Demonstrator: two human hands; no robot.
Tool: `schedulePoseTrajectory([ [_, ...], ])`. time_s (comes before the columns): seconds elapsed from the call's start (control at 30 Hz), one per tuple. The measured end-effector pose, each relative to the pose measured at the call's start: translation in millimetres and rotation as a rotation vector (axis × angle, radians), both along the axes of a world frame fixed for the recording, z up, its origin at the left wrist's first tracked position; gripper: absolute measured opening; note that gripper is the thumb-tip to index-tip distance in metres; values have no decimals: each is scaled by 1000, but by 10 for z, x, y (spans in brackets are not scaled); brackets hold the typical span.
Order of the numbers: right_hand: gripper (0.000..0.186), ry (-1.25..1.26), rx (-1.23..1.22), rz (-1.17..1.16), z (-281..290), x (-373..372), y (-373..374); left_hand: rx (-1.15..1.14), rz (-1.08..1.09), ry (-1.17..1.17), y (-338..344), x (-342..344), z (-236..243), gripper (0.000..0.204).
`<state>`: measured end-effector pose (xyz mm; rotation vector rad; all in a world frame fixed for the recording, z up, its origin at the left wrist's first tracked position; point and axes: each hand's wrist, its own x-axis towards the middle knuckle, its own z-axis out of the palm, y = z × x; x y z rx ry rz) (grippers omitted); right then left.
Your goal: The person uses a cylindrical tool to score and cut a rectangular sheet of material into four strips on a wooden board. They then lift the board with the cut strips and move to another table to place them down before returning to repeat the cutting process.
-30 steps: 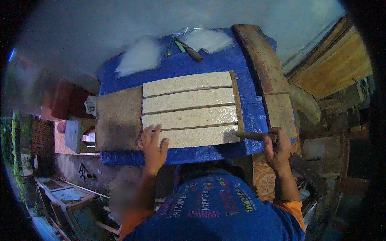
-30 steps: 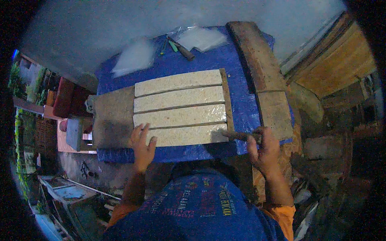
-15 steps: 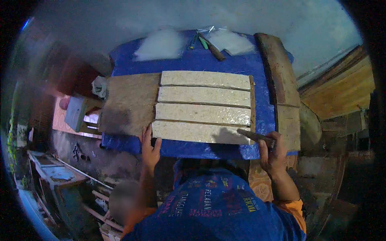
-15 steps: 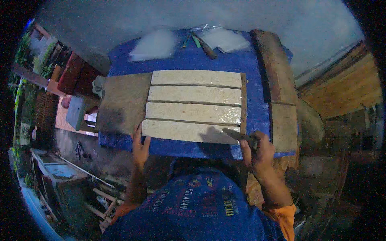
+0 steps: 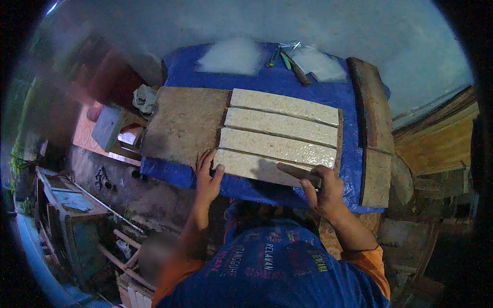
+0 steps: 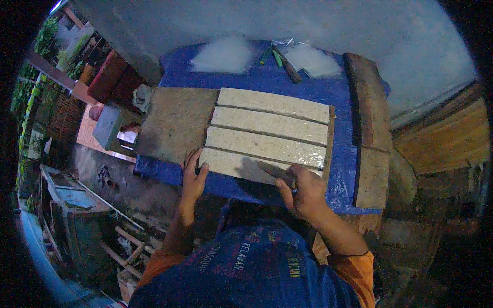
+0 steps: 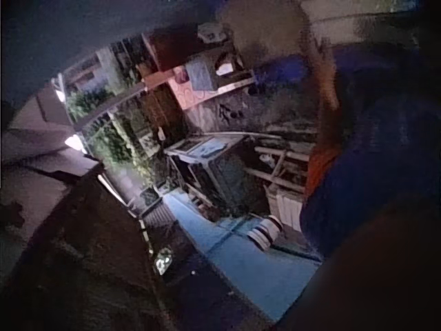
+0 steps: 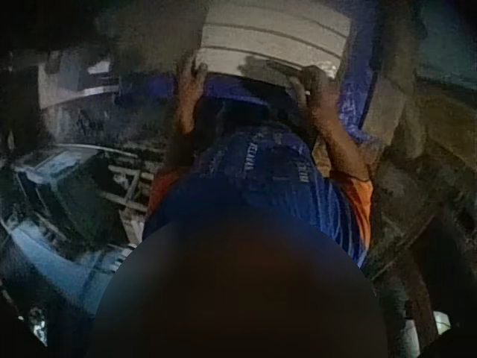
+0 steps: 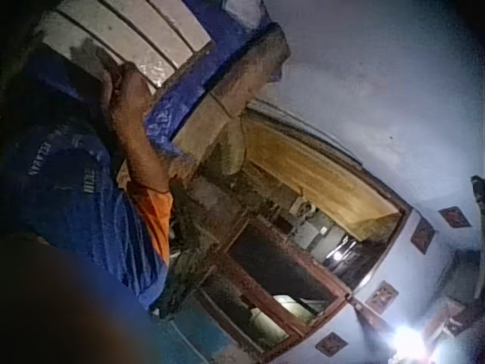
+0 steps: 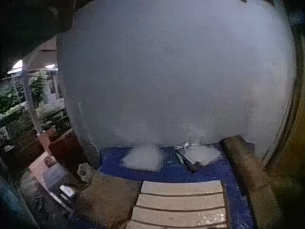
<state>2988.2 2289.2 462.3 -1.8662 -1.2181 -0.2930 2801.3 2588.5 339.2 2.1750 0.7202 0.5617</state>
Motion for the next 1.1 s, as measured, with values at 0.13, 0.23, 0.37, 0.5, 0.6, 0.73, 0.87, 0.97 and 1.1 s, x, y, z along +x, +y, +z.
schedulePoseTrajectory([
  [0.13,37,4,-82,-36,11,-27,211,21,-17,48,80,0,39,58],
  [0.23,38,44,-83,90,-7,-67,461,-109,-10,-71,52,-2,34,57],
  [0.37,37,71,-77,72,22,-168,748,-117,42,-94,-4,-65,16,55],
  [0.5,38,31,-203,236,19,-214,979,-123,20,-59,-23,-190,-19,55],
  [0.6,38,156,-60,156,5,-196,902,-117,1,-57,-9,-211,-54,56],
  [0.73,35,222,-90,104,-3,-124,601,-90,2,-34,-16,-200,-59,57],
  [0.87,29,308,-125,-26,22,-31,160,-58,24,15,-37,-196,-48,58],
  [0.97,28,315,-113,-141,-3,14,-106,-32,15,12,-32,-167,-66,59],
  [1.1,28,460,-143,-213,-41,55,-429,-75,57,10,-25,-152,-136,60],
])
